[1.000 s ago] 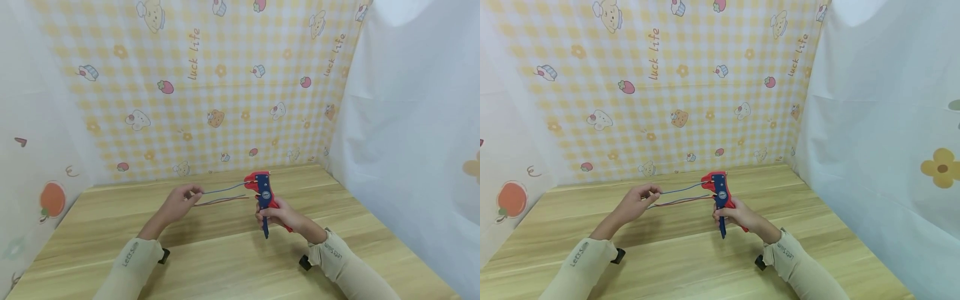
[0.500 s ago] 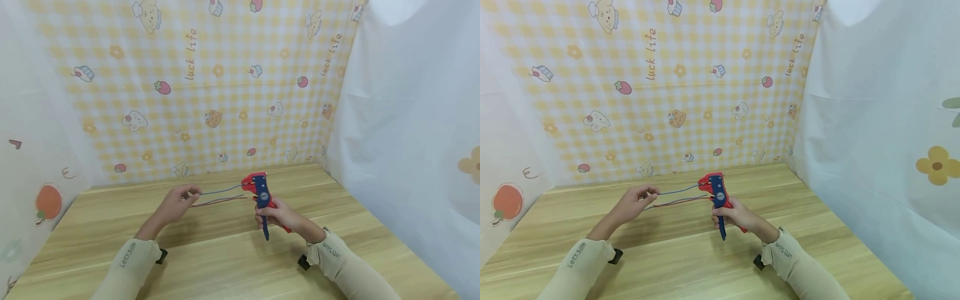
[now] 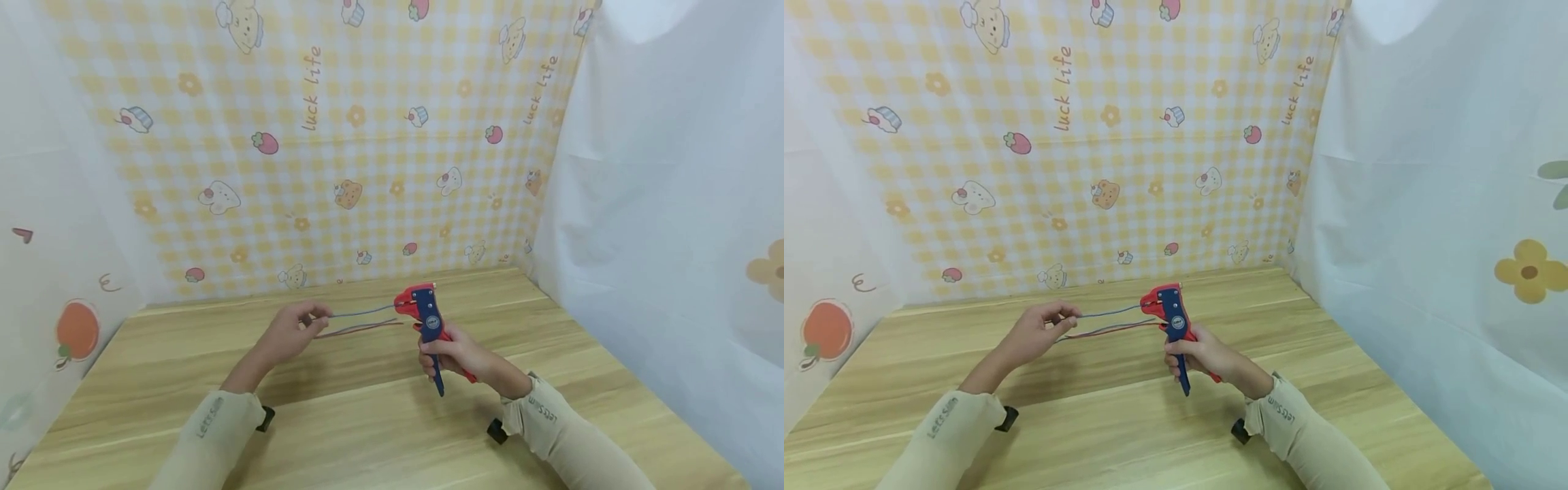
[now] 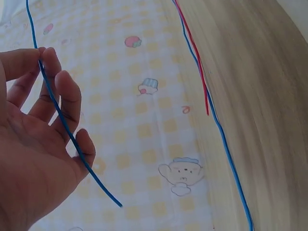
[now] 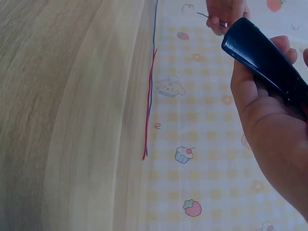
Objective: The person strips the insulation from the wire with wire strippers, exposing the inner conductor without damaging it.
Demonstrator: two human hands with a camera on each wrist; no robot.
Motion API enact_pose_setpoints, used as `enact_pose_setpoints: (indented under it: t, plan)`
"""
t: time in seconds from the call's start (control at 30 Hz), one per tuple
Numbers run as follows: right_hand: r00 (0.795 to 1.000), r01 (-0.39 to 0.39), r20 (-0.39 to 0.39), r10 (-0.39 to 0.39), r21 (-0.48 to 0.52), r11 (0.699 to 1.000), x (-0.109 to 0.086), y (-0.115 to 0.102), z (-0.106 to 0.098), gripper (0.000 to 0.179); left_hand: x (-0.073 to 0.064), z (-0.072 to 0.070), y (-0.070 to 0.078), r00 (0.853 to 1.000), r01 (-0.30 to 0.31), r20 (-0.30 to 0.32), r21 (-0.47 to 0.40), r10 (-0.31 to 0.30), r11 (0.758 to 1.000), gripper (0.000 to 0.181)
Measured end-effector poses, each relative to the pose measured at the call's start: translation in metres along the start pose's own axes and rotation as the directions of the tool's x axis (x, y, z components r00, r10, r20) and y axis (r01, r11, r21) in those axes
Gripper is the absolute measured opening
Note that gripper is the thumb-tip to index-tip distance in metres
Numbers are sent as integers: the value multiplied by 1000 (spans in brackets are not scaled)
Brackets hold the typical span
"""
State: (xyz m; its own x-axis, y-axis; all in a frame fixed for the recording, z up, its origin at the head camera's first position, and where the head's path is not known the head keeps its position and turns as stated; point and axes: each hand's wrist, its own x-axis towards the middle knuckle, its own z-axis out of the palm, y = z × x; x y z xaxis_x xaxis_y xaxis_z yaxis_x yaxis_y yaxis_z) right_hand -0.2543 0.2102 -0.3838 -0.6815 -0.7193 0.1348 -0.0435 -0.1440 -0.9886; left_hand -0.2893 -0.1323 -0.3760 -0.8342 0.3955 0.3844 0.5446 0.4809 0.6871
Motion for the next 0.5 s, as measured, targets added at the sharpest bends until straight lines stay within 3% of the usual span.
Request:
enact_pose_setpoints:
  t: [0.23, 0.5]
  plan:
    - [1000, -21, 8, 20, 40, 999, -1, 7, 4, 6, 2, 24, 17, 993, -84, -75, 65, 89, 994, 14]
    - [1000, -5, 1, 5, 4, 1000, 2, 1, -1, 19, 22, 43, 36, 956, -222, -165, 142, 244, 965, 11]
